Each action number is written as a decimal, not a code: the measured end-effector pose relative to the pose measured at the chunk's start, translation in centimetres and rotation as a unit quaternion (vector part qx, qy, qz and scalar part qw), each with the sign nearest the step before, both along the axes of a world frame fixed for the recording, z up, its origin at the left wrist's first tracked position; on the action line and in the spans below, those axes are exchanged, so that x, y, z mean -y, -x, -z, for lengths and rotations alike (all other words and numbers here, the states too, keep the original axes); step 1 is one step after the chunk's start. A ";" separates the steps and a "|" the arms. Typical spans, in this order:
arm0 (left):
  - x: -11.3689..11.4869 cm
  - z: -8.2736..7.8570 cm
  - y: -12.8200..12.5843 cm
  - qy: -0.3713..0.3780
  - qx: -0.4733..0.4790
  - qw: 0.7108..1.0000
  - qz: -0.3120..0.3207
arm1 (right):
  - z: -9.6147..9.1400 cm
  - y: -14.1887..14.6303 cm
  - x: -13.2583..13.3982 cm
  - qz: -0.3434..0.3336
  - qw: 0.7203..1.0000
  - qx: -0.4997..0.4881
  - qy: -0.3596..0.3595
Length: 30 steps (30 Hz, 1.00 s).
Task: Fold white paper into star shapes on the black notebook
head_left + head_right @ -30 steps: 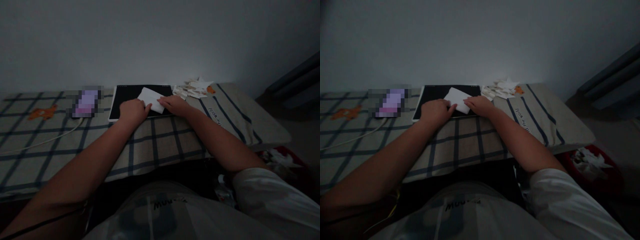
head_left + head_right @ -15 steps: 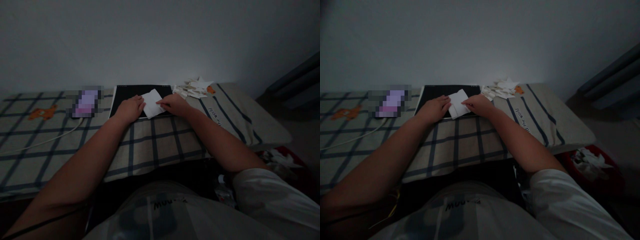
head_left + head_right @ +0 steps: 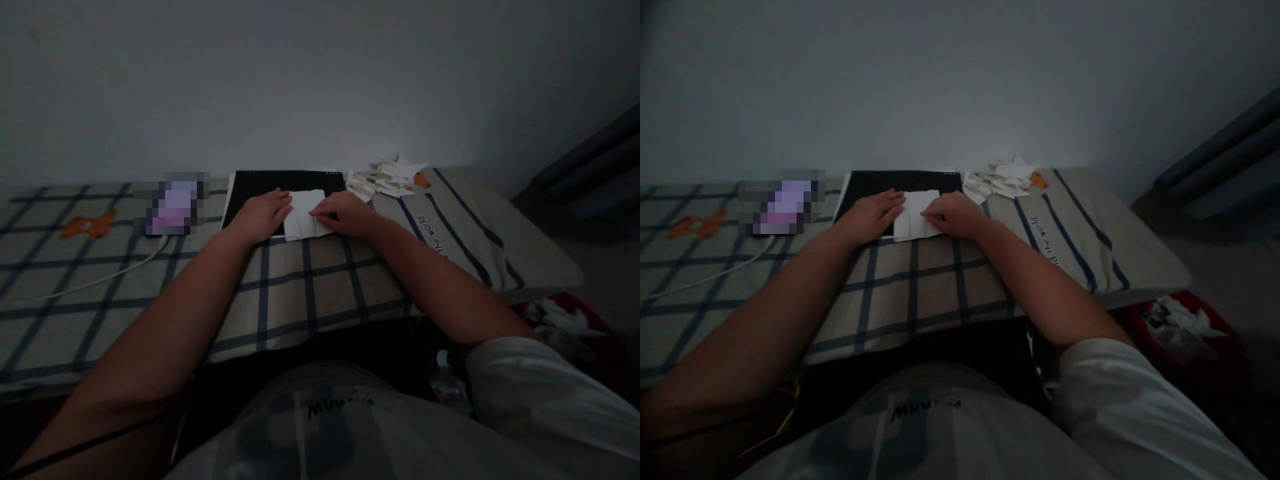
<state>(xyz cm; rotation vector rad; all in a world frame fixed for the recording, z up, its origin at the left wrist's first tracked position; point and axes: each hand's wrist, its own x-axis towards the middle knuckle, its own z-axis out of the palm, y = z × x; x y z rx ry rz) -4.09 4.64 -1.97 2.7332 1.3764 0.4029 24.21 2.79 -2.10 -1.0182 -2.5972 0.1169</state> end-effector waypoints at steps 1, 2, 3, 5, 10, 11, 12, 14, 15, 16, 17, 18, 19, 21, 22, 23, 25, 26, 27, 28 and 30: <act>0.0 0.0 0.1 0.000 0.001 1.000 0.002 | -0.1 0.1 0.0 0.000 1.000 0.002 0.000; 0.0 0.0 0.1 0.001 0.002 1.000 0.004 | -0.1 0.2 0.1 -0.001 1.000 0.005 0.000; 0.0 0.0 0.2 0.002 0.002 1.000 0.005 | -0.1 0.2 0.1 -0.002 1.000 0.006 -0.001; -0.1 0.0 0.3 0.004 0.002 1.000 0.009 | 0.1 0.3 0.1 -0.009 1.000 0.003 -0.005; -0.2 0.0 0.3 0.003 0.000 1.000 0.020 | 0.2 0.5 0.5 -0.016 1.000 0.017 0.015; -0.1 -0.1 0.3 0.001 0.001 1.000 0.018 | 0.2 0.6 0.6 -0.009 0.999 0.025 0.021; -0.1 -0.2 0.3 -0.002 0.003 1.000 0.015 | 0.0 0.7 0.8 -0.001 0.999 0.033 0.026; 0.1 -0.4 0.2 -0.013 0.011 1.000 0.010 | -0.2 0.9 1.0 0.017 0.998 0.047 0.032; 0.1 -0.5 0.1 -0.020 0.015 1.000 0.010 | -0.3 1.0 1.1 0.024 0.998 0.054 0.034; 0.1 -0.5 0.0 -0.026 0.019 0.999 0.011 | -0.4 1.1 1.2 0.031 0.997 0.060 0.036; 0.2 -0.6 0.0 -0.031 0.024 0.999 0.012 | -0.5 1.2 1.3 0.037 0.996 0.066 0.038; 0.2 -0.6 -0.1 -0.034 0.029 0.999 0.012 | -0.5 1.3 1.4 0.043 0.996 0.072 0.041; 0.2 -0.6 -0.1 -0.034 0.034 0.999 0.013 | -0.5 1.3 1.4 0.048 0.995 0.078 0.044; 0.1 -0.5 -0.1 -0.024 0.039 0.999 0.014 | -0.5 1.5 1.4 0.057 0.993 0.087 0.049; 0.1 -0.5 -0.1 -0.015 0.039 0.999 0.015 | -0.5 1.5 1.4 0.059 0.993 0.090 0.052; 0.1 -0.4 -0.1 -0.006 0.036 0.999 0.016 | -0.5 1.6 1.3 0.061 0.992 0.093 0.054; 0.0 -0.3 0.0 0.009 0.027 0.999 0.016 | -0.4 1.6 1.2 0.064 0.992 0.095 0.059; 0.0 -0.2 0.1 0.013 0.022 1.000 0.015 | -0.3 1.6 1.1 0.064 0.991 0.095 0.061; 0.0 -0.2 0.1 0.015 0.017 1.000 0.016 | -0.2 1.6 1.0 0.064 0.991 0.095 0.063; 0.0 -0.2 0.1 0.015 0.011 1.000 0.018 | -0.1 1.6 0.9 0.063 0.992 0.093 0.065; 0.0 -0.2 0.1 0.012 0.000 1.000 0.023 | 0.0 1.6 0.8 0.059 0.992 0.089 0.067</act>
